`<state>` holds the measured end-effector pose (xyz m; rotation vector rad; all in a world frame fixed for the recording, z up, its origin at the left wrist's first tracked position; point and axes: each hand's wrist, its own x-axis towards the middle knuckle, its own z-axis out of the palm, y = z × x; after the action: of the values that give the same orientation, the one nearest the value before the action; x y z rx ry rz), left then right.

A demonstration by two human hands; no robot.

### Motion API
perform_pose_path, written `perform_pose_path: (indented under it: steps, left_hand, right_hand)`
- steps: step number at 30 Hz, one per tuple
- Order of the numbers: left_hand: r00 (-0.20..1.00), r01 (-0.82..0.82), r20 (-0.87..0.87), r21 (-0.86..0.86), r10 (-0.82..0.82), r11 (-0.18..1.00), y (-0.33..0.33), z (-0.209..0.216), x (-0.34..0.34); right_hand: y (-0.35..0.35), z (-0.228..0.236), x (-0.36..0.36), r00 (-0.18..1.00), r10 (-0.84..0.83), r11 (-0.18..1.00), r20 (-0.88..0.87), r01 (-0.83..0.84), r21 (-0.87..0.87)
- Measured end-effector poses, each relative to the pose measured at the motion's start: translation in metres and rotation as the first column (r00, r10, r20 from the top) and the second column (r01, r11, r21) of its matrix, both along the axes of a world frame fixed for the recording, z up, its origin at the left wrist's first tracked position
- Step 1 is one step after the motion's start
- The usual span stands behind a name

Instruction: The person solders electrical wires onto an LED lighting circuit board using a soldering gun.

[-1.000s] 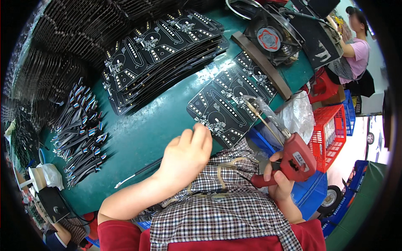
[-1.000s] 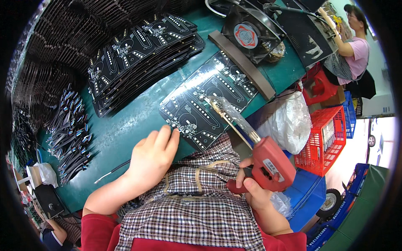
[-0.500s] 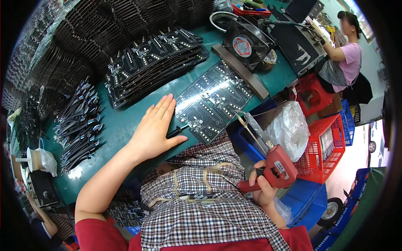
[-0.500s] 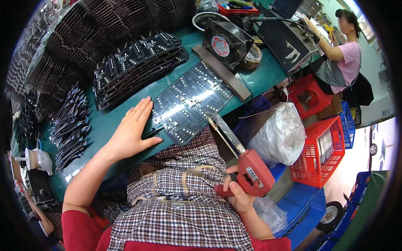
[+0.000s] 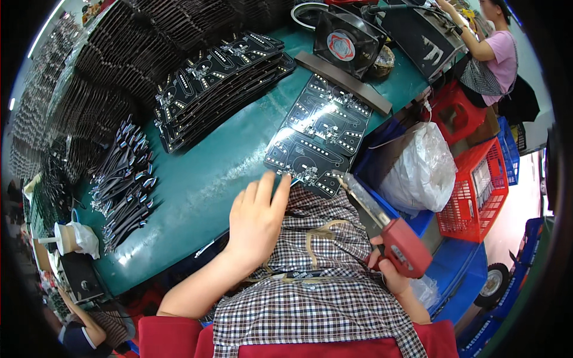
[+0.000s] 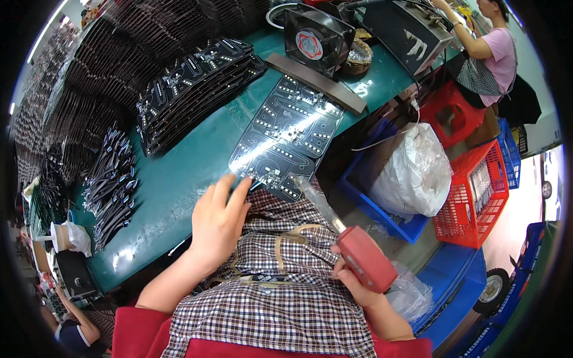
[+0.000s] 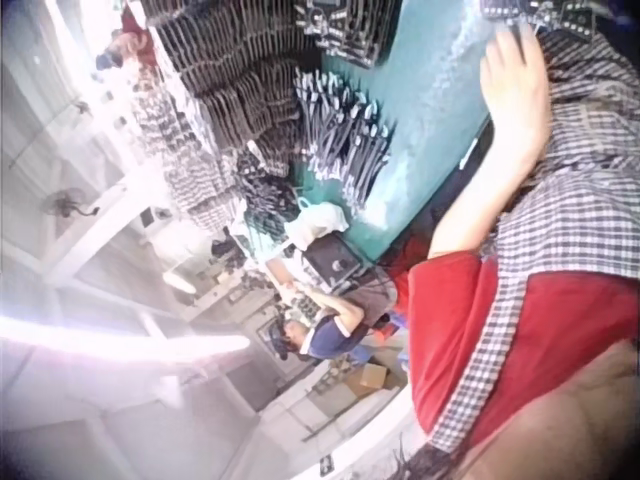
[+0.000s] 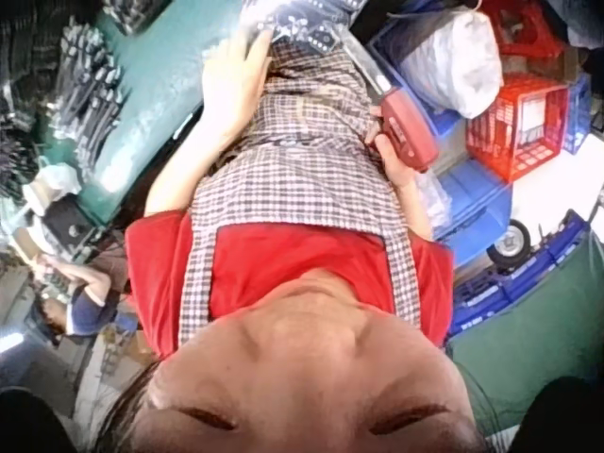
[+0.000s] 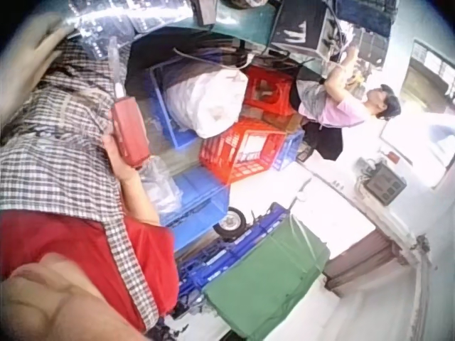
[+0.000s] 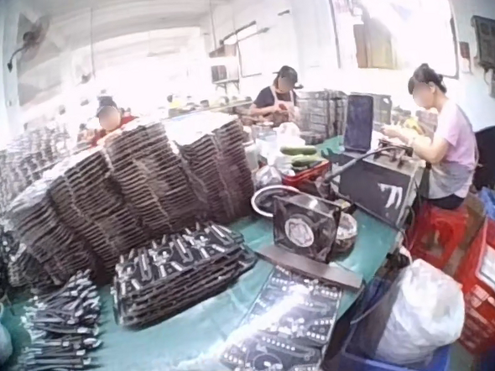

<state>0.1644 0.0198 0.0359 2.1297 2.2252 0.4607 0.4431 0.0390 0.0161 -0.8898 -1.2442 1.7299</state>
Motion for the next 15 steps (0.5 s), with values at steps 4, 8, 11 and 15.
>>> perform_pose_path:
  steps: [4, 8, 11, 15]
  left_hand:
    - [0.999, 0.036, 0.004, 0.104, -0.036, 0.994, -0.002, -0.013, 0.003]
    - [1.000, 0.001, -0.017, 0.083, 0.000, 0.997, 0.001, -0.014, 0.012]
    - [0.998, 0.015, -0.063, 0.105, -0.008, 0.994, -0.001, -0.013, 0.014]
    - [0.999, 0.028, -0.049, 0.092, -0.023, 0.995, 0.002, -0.008, 0.013]
  right_hand:
    - [-0.006, -0.002, 0.002, 0.972, 0.054, 0.995, 0.228, -0.072, 0.073]
    - [0.001, 0.005, -0.006, 0.936, 0.137, 0.984, 0.323, -0.167, 0.067]
    - [0.005, 0.013, -0.016, 0.948, 0.152, 0.988, 0.281, -0.149, -0.033]
    - [0.010, 0.015, -0.022, 0.958, 0.155, 0.987, 0.242, -0.137, -0.087]
